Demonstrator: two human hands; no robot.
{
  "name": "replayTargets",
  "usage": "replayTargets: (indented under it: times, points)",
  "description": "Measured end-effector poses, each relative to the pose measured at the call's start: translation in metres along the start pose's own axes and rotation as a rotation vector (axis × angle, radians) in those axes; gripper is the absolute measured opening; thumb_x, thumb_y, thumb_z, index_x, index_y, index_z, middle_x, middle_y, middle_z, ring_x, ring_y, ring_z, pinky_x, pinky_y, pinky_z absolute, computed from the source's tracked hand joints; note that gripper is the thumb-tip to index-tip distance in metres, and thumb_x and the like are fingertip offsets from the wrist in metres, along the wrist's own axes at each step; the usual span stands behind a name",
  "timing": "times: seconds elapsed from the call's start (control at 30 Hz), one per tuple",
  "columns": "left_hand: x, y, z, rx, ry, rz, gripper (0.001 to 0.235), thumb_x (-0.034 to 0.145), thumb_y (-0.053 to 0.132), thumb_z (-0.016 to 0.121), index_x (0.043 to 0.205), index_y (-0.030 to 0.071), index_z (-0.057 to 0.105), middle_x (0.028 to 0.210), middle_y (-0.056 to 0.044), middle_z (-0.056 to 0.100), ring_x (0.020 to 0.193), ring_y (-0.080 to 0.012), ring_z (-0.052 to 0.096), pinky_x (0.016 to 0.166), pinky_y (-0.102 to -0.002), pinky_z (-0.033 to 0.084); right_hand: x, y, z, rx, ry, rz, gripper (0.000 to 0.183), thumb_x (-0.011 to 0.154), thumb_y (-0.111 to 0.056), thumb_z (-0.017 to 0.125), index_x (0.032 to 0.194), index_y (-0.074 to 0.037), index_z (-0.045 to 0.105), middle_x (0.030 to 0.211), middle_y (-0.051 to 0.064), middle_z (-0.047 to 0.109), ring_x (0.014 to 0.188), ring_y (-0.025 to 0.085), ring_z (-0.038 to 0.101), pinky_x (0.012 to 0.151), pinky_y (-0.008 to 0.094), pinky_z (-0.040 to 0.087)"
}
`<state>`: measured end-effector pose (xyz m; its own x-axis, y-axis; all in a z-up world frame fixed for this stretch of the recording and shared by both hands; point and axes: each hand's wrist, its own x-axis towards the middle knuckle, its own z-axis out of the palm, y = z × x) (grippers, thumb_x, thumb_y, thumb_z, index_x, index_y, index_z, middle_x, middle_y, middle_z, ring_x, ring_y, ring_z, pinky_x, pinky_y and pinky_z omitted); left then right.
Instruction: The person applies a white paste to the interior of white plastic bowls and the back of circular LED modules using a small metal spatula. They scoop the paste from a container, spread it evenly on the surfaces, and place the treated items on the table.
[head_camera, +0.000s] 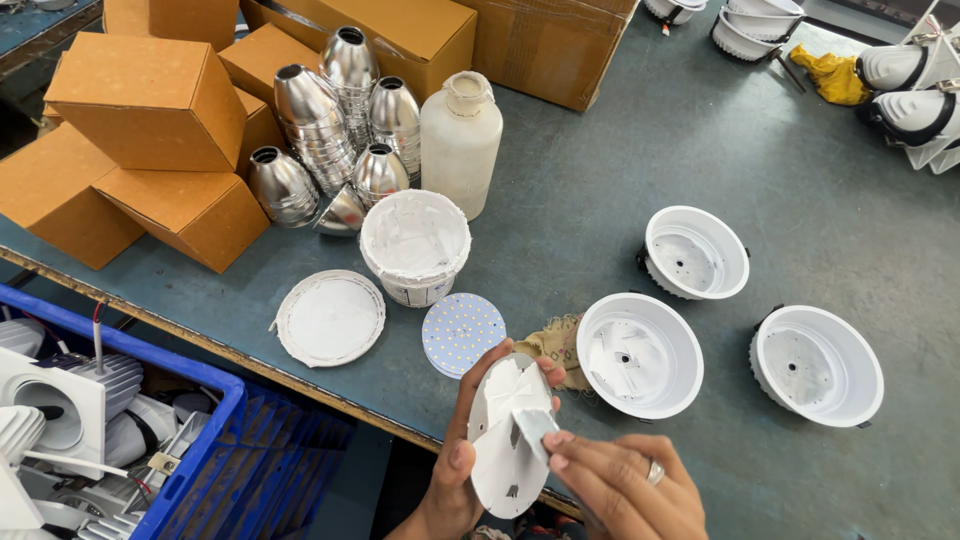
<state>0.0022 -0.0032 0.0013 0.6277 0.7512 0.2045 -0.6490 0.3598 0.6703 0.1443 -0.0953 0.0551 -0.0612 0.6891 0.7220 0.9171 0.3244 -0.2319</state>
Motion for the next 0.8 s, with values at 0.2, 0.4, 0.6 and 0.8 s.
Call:
replayTargets:
  times: [0.2, 0.4, 0.6, 0.8]
  points:
    - [0.0, -0.001, -0.002, 0.004, 0.006, -0.009, 0.116, 0.083, 0.079, 0.06, 0.162, 0.008, 0.015, 0.153, -0.027, 0.041, 0.144, -0.0372, 0.045, 0.121, -0.052, 0.038, -0.011, 0.003, -0.007, 0.037, -0.042, 0.043, 0.023, 0.084, -0.015, 0.075, 0.105, -0.013, 0.068, 0.104, 0.001, 0.081, 0.095, 0.011, 0.08, 0.08, 0.027, 0.053]
    - [0.001, 0.001, 0.003, -0.049, -0.011, -0.048, 0.111, 0.085, 0.076, 0.058, 0.162, 0.009, 0.015, 0.152, -0.024, 0.04, 0.146, -0.036, 0.044, 0.123, -0.052, 0.038, 0.011, -0.001, -0.014, 0.027, 0.01, 0.071, 0.02, 0.083, -0.011, 0.075, 0.103, -0.01, 0.071, 0.103, 0.002, 0.079, 0.095, 0.013, 0.079, 0.081, 0.028, 0.054]
    - [0.0, 0.004, 0.002, -0.033, -0.012, -0.023, 0.11, 0.087, 0.074, 0.059, 0.163, 0.006, 0.016, 0.153, -0.024, 0.04, 0.146, -0.0361, 0.044, 0.12, -0.049, 0.038, 0.003, -0.001, -0.005, 0.047, -0.02, -0.055, 0.019, 0.084, -0.016, 0.077, 0.101, -0.012, 0.071, 0.108, 0.0, 0.078, 0.1, 0.013, 0.078, 0.081, 0.027, 0.052]
    - [0.001, 0.003, -0.003, -0.024, 0.003, 0.025, 0.112, 0.087, 0.074, 0.061, 0.163, 0.007, 0.015, 0.153, -0.027, 0.04, 0.145, -0.0379, 0.045, 0.122, -0.05, 0.038, -0.03, 0.025, -0.02, -0.028, -0.181, -0.176, 0.026, 0.083, -0.017, 0.074, 0.109, -0.019, 0.069, 0.112, -0.007, 0.079, 0.105, 0.006, 0.075, 0.081, 0.023, 0.051]
